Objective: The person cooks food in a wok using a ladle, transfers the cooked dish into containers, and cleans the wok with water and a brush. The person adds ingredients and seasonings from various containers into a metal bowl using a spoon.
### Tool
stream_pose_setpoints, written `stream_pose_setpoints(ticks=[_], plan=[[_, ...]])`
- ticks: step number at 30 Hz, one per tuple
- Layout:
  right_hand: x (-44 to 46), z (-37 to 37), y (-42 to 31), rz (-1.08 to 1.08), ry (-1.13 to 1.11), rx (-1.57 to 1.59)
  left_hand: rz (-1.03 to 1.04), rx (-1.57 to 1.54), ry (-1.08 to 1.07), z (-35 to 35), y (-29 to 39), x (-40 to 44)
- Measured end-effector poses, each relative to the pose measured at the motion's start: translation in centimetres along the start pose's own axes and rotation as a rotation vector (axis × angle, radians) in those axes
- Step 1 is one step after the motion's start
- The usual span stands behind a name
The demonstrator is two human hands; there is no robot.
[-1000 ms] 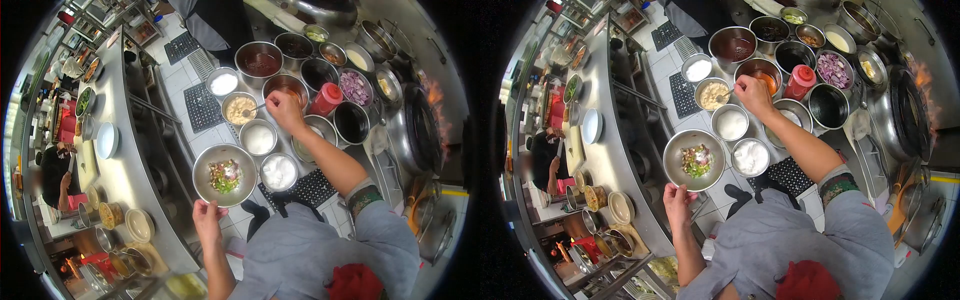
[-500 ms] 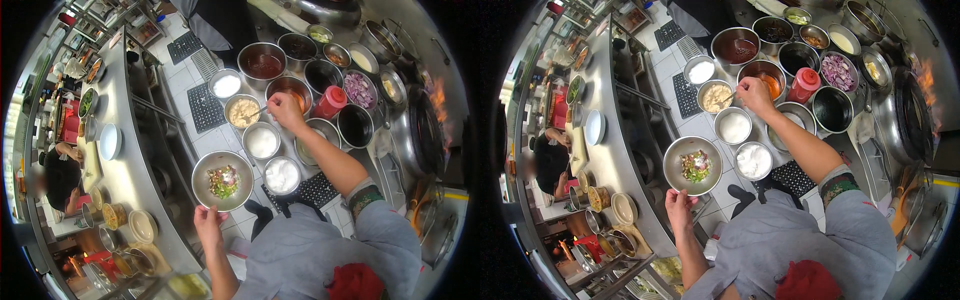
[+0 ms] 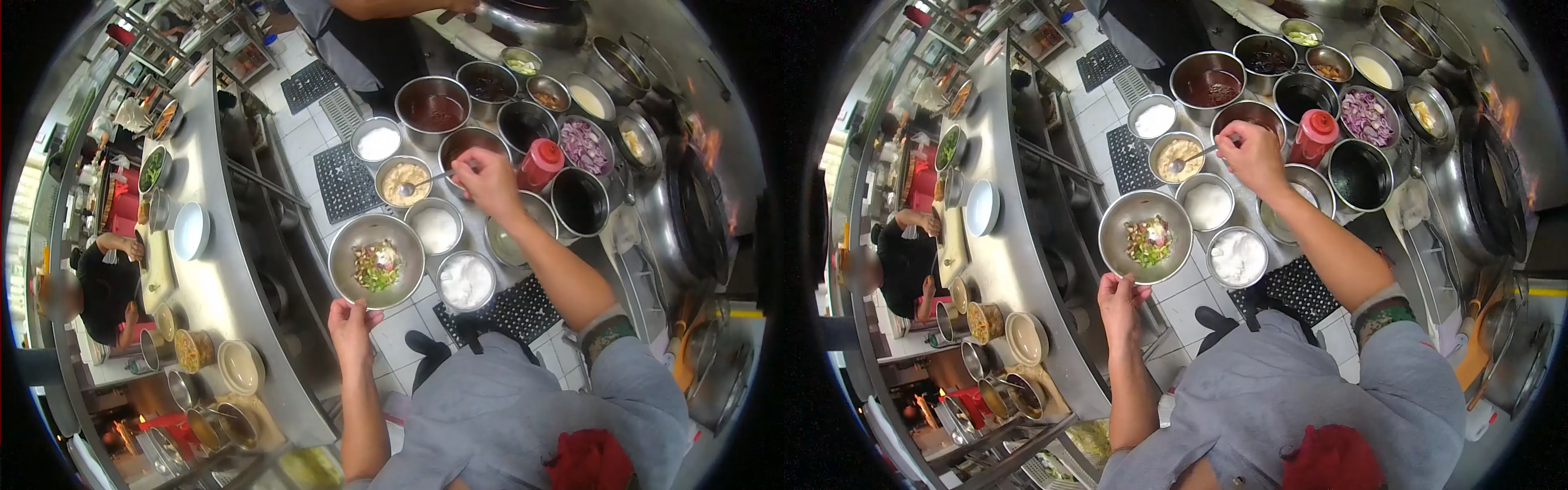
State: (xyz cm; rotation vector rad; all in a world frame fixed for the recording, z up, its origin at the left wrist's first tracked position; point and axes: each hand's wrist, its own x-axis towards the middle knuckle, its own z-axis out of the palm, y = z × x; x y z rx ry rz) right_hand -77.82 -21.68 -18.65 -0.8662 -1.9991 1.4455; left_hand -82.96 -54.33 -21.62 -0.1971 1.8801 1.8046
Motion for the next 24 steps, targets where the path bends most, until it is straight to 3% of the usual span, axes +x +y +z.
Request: stream_pose_setpoints(ticks=[4,12,23,24], plan=[[1.7,2.2,3.5,-0.231,0.072,-0.292,-0.007,-0.038,-0.024,-0.1,0.5,-0.2],[2.2,3.9,7.3,-0.006,-0.023,-0.097,-0.021,-0.038,0.040,-3.1,0.0,-2.0],[-2.3,-2.9,0.0,0.186,-0.116,0.267,-0.019,-0.047,0.032,-2.9,-1.4,0.5],[-3.4,-2.9,-0.8,0.115,-0.081,0.239,-0.011,-0.047,0.017,-2.3,-1.0,0.4]])
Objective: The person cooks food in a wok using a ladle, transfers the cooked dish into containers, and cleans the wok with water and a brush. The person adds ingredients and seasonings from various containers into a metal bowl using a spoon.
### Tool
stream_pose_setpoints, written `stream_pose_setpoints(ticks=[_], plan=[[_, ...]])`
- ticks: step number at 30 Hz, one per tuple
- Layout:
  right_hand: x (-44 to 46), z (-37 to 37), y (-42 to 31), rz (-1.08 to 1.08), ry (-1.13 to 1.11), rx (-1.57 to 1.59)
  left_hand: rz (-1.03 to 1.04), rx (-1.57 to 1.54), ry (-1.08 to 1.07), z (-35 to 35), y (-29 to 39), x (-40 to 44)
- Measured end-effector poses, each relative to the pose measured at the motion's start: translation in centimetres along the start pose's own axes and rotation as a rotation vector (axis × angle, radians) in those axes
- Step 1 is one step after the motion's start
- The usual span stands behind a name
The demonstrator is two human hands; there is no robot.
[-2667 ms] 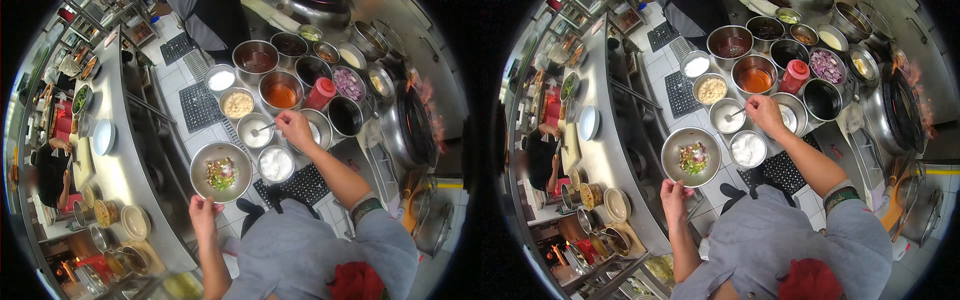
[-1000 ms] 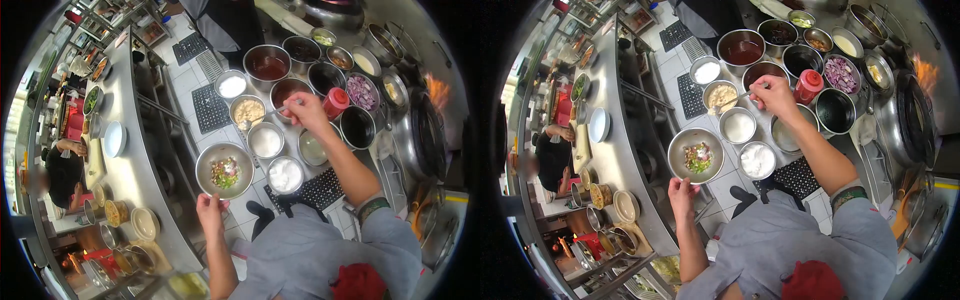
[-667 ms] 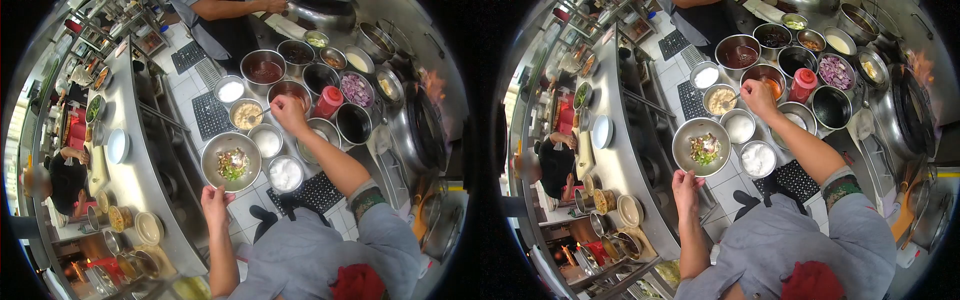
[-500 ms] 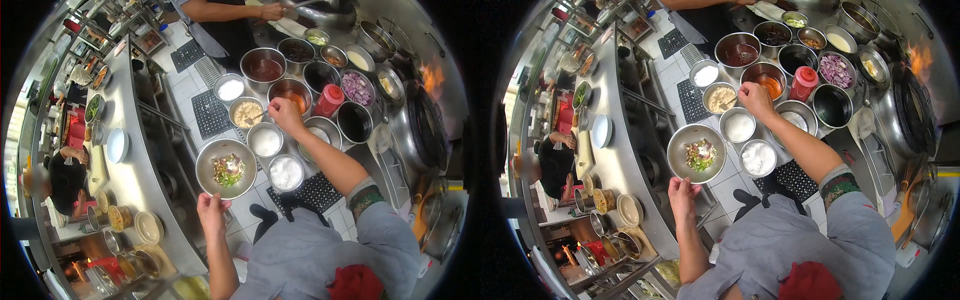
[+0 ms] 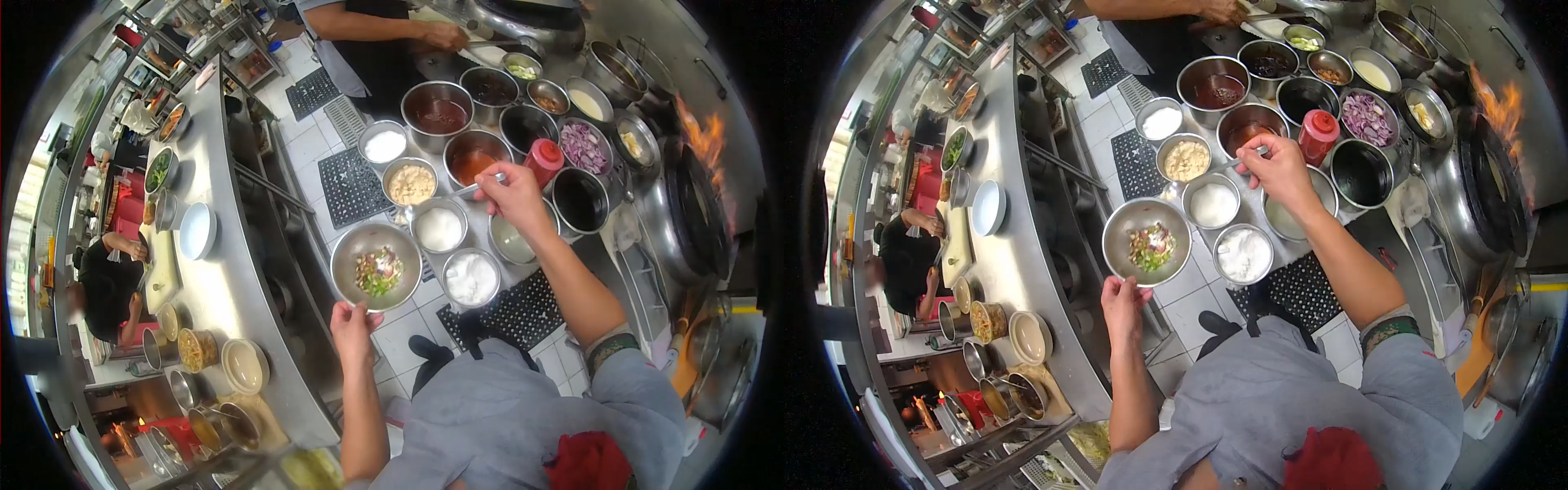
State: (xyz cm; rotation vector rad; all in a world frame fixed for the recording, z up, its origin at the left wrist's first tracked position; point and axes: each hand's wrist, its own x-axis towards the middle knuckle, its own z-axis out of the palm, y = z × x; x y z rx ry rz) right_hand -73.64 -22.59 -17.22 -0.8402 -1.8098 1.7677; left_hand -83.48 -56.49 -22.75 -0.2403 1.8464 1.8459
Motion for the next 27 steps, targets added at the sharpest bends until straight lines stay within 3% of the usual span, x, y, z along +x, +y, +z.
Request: stream_pose_setpoints(ticks=[4,7,11,12,15,27], plan=[[-5.6,-1.7,-1.4,-0.207,0.160,-0.372,0.001,-0.010,-0.104,0.7,0.7,-0.9],[-10.4,-3.5,-0.6,-0.200,0.181,-0.616,-0.018,0.009,-0.118,0.2,1.1,-1.5],[-14.1,-3.7,2.5,-0.098,0.194,-0.666,-0.029,0.026,-0.137,-1.2,0.8,-2.3],[-14.5,-3.7,3.9,-0.137,0.224,-0.614,-0.033,0.030,-0.137,-1.4,0.9,-2.5],[-15.2,-3.8,4.1,0.094,0.290,-0.371,-0.036,0.064,-0.146,-1.8,1.0,-3.0],[-17.5,-5.5,2.1,0.214,0.327,0.052,-0.020,0.113,-0.231,-3.1,-0.3,-2.7]])
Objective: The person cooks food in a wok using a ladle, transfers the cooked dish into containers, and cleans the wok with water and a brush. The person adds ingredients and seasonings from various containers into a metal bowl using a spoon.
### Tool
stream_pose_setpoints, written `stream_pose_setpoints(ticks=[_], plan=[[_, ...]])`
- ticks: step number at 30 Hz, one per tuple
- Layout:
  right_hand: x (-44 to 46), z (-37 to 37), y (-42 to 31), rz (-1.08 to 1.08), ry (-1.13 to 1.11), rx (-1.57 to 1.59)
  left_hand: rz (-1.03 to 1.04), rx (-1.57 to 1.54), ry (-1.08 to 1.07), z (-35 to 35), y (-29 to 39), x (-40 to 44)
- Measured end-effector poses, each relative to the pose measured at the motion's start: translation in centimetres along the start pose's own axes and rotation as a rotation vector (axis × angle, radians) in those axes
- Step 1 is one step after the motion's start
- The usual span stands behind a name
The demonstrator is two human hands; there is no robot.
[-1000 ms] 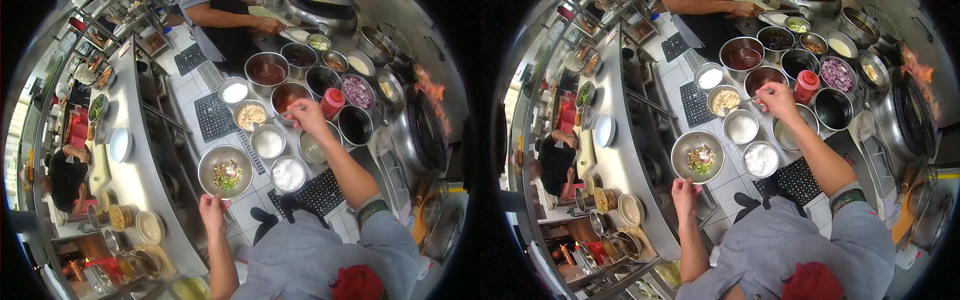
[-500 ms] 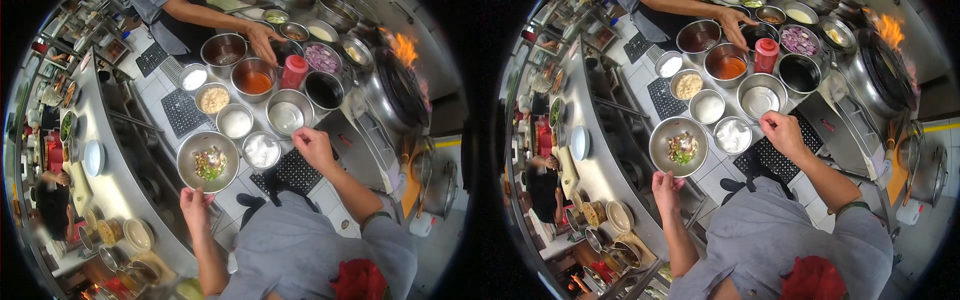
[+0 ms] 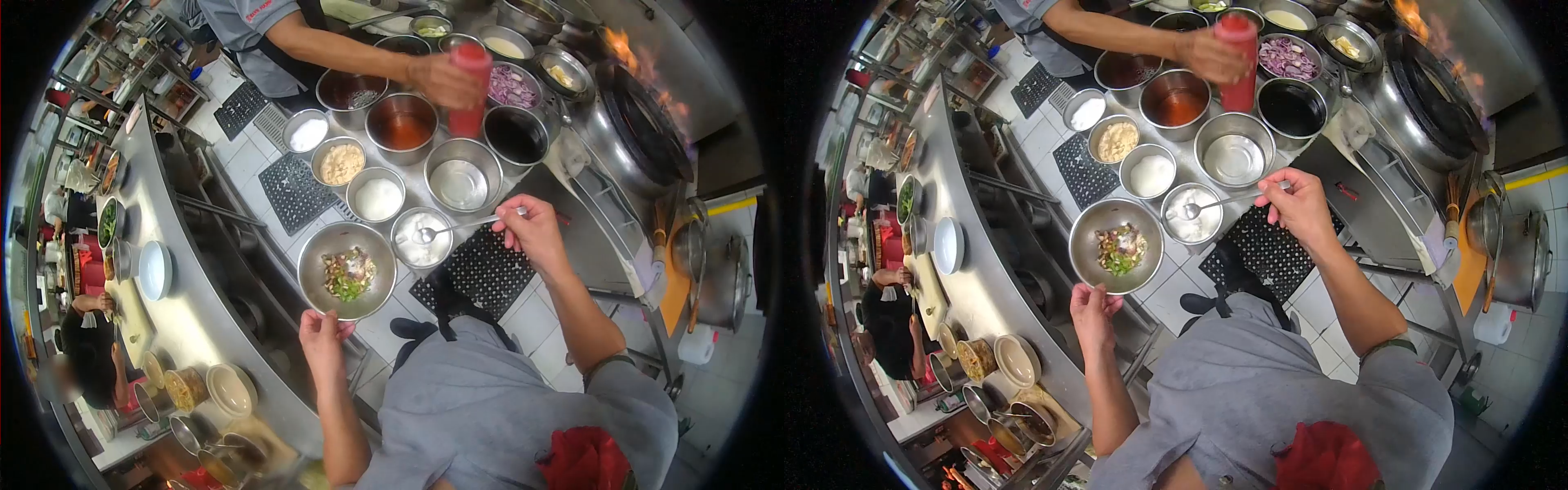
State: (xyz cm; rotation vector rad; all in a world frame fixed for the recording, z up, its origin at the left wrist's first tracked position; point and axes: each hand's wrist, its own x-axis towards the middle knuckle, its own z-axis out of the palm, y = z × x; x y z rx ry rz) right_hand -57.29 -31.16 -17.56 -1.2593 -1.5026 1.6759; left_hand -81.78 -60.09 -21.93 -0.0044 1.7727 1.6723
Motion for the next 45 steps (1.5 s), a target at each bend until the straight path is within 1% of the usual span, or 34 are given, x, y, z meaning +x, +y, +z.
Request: stream_pose_setpoints(ticks=[2,5,8,11,14,17,22,25,29,32,35,38,39,40,41,42,43,45], plan=[[-0.6,0.4,-1.1,-0.003,-0.015,0.013,-0.008,0.018,-0.034,0.8,0.1,-0.2],[-0.7,1.1,-1.0,-0.120,-0.010,-0.018,-0.036,0.004,-0.089,2.5,-0.1,-0.7],[-1.0,1.7,-1.0,-0.188,0.073,-0.032,-0.059,-0.034,-0.129,3.5,0.1,-1.0],[-1.0,1.3,-0.7,-0.197,0.126,-0.011,-0.072,-0.043,-0.128,3.3,0.2,-1.2],[0.0,0.6,1.4,-0.175,0.123,-0.060,-0.061,-0.047,-0.111,2.5,0.1,-1.4],[0.6,1.0,3.8,-0.189,0.104,-0.199,-0.058,-0.032,-0.081,1.2,0.1,-1.6],[0.7,0.7,5.3,-0.137,0.122,-0.131,-0.059,-0.005,-0.040,-0.6,-0.3,-1.7],[-0.1,0.1,3.9,-0.111,0.147,-0.096,-0.039,0.007,-0.027,-1.2,-0.8,-1.6],[-1.6,-0.3,1.0,-0.105,0.085,0.014,-0.016,0.006,-0.051,-0.7,-1.2,-1.2],[-2.3,1.3,-1.0,-0.134,0.019,0.033,0.002,-0.013,-0.088,0.1,-1.2,-1.0],[-1.0,3.3,-1.8,-0.169,0.020,-0.002,0.015,-0.029,-0.119,0.9,-0.3,-1.6],[1.3,5.4,-2.0,-0.314,0.089,0.045,0.029,-0.055,-0.096,0.7,0.5,-2.5],[2.5,6.1,-1.2,-0.449,0.067,-0.007,0.033,-0.063,-0.077,0.4,0.5,-2.7],[3.1,6.8,-0.5,-0.482,0.065,-0.181,0.038,-0.071,-0.062,-0.1,0.3,-2.9],[4.6,7.0,0.6,-0.743,0.053,-0.556,0.043,-0.079,-0.049,-0.5,0.1,-3.1],[6.3,7.3,2.2,-0.818,0.000,-0.660,0.043,-0.071,-0.017,-0.6,0.1,-3.4],[6.4,8.0,2.1,-0.825,0.009,-0.683,0.045,-0.061,0.017,-0.7,0.3,-3.8],[7.3,9.2,1.9,-0.850,0.032,-0.582,0.049,-0.076,0.080,-0.6,0.5,-4.4]])
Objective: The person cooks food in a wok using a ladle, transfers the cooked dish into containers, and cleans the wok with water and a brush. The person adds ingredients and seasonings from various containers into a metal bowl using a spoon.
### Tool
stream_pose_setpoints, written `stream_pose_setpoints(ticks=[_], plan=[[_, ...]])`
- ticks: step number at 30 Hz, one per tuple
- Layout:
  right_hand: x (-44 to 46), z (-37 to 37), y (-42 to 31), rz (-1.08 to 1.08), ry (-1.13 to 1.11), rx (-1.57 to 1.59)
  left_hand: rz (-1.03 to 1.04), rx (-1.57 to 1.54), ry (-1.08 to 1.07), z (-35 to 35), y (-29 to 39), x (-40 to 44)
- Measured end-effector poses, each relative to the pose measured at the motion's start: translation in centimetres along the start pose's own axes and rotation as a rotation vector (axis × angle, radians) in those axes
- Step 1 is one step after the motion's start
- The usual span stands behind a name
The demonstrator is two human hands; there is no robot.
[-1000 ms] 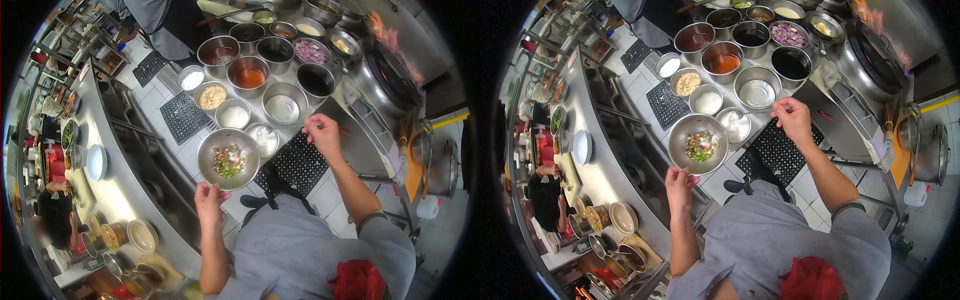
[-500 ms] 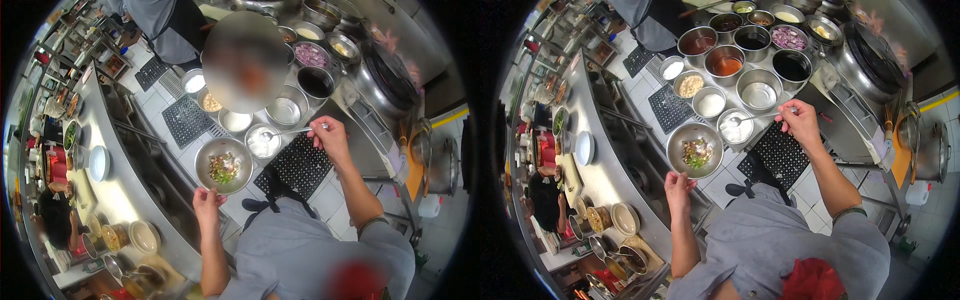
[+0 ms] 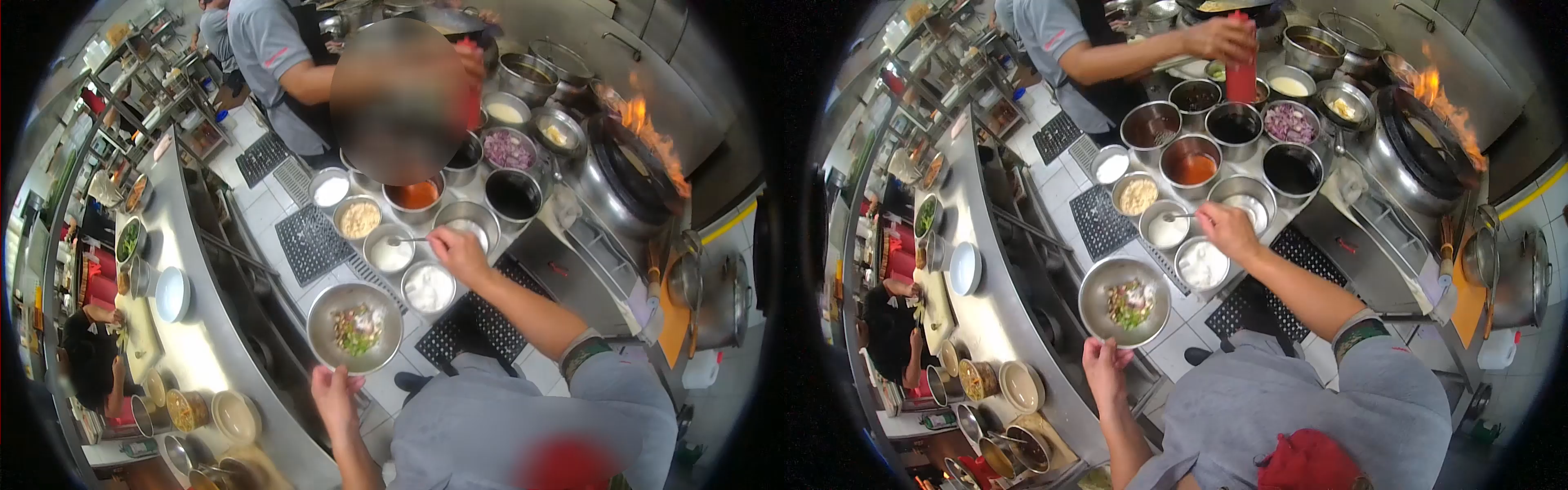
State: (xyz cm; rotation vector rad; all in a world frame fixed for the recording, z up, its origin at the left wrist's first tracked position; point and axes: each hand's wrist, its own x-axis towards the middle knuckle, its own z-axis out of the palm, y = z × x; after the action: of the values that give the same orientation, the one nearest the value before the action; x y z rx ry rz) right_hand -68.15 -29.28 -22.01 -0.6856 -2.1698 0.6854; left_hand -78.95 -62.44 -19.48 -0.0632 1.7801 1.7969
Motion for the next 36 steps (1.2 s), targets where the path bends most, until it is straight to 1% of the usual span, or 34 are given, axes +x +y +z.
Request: stream_pose_setpoints(ticks=[1,3,5,7,8,9,10,11,12,13,14,15,16,17,18,19,20,23,24,27,29,30,31,33,34,35,36], plan=[[0.5,0.3,0.2,-0.003,-0.047,-0.020,0.000,-0.021,0.027,0.1,-0.1,-0.3],[1.6,0.5,0.9,0.090,-0.270,-0.078,0.011,-0.052,0.078,0.9,-0.4,-0.8],[2.5,-1.2,1.2,-0.052,-0.346,-0.124,0.042,-0.080,0.132,2.6,-0.5,-1.1],[4.0,-5.8,0.8,-0.058,-0.344,0.012,0.060,-0.069,0.186,4.3,-0.5,-1.5],[5.6,-9.3,0.6,0.048,-0.439,0.214,0.065,-0.060,0.216,5.3,-0.5,-1.7],[7.2,-12.8,0.6,0.226,-0.427,0.363,0.065,-0.086,0.235,6.4,-0.3,-2.1],[8.7,-15.3,3.0,0.314,-0.356,0.391,0.068,-0.111,0.257,7.4,-0.1,-2.4],[11.1,-16.6,5.3,0.254,-0.168,0.464,0.071,-0.131,0.281,8.3,0.0,-2.6],[14.5,-18.0,7.1,0.516,-0.104,0.351,0.091,-0.136,0.298,9.0,0.1,-2.7],[18.0,-17.8,11.2,0.338,-0.069,0.221,0.088,-0.120,0.332,10.1,0.6,-2.7],[21.2,-16.0,14.6,0.327,-0.063,0.259,0.083,-0.109,0.364,11.3,1.2,-3.1],[24.5,-14.1,17.2,0.246,-0.191,0.037,0.075,-0.102,0.398,12.3,1.6,-3.3],[26.7,-11.4,19.5,0.098,-0.232,-0.106,0.087,-0.108,0.404,13.0,1.9,-3.3],[28.9,-8.4,20.8,0.169,-0.405,-0.210,0.101,-0.099,0.422,13.8,2.2,-3.4],[30.3,-6.9,19.1,0.255,-0.549,-0.345,0.112,-0.089,0.441,14.6,2.6,-3.4],[31.3,-4.7,19.0,0.266,-0.687,-0.465,0.123,-0.081,0.460,15.4,2.8,-3.4],[31.6,-4.1,18.1,0.206,-0.754,-0.517,0.132,-0.097,0.470,16.4,3.2,-3.4],[32.7,0.6,21.9,0.182,-0.833,-0.604,0.144,-0.127,0.491,18.4,4.1,-3.2],[33.5,-0.3,21.4,0.183,-0.891,-0.585,0.142,-0.129,0.492,18.7,4.2,-2.9],[34.2,1.3,26.5,0.263,-0.756,-0.530,0.174,-0.137,0.461,20.5,5.0,-1.2],[35.2,-0.1,28.1,0.109,-0.871,-0.471,0.202,-0.109,0.421,21.8,5.9,0.7],[35.2,-0.2,28.7,0.410,-0.790,-0.318,0.189,-0.111,0.386,22.5,6.2,2.0],[35.3,0.5,31.0,0.455,-0.833,-0.271,0.177,-0.112,0.350,23.1,6.5,3.5],[34.6,-0.4,33.8,0.694,-0.754,0.158,0.186,-0.077,0.272,24.5,6.7,6.9],[34.0,-2.1,33.2,0.693,-0.732,0.256,0.169,-0.040,0.268,25.8,7.3,8.5],[33.4,-4.4,32.0,0.689,-0.710,0.351,0.162,-0.046,0.196,26.2,7.0,10.5],[32.9,-6.8,30.1,0.644,-0.688,0.386,0.174,-0.064,0.170,27.5,7.2,12.3]])
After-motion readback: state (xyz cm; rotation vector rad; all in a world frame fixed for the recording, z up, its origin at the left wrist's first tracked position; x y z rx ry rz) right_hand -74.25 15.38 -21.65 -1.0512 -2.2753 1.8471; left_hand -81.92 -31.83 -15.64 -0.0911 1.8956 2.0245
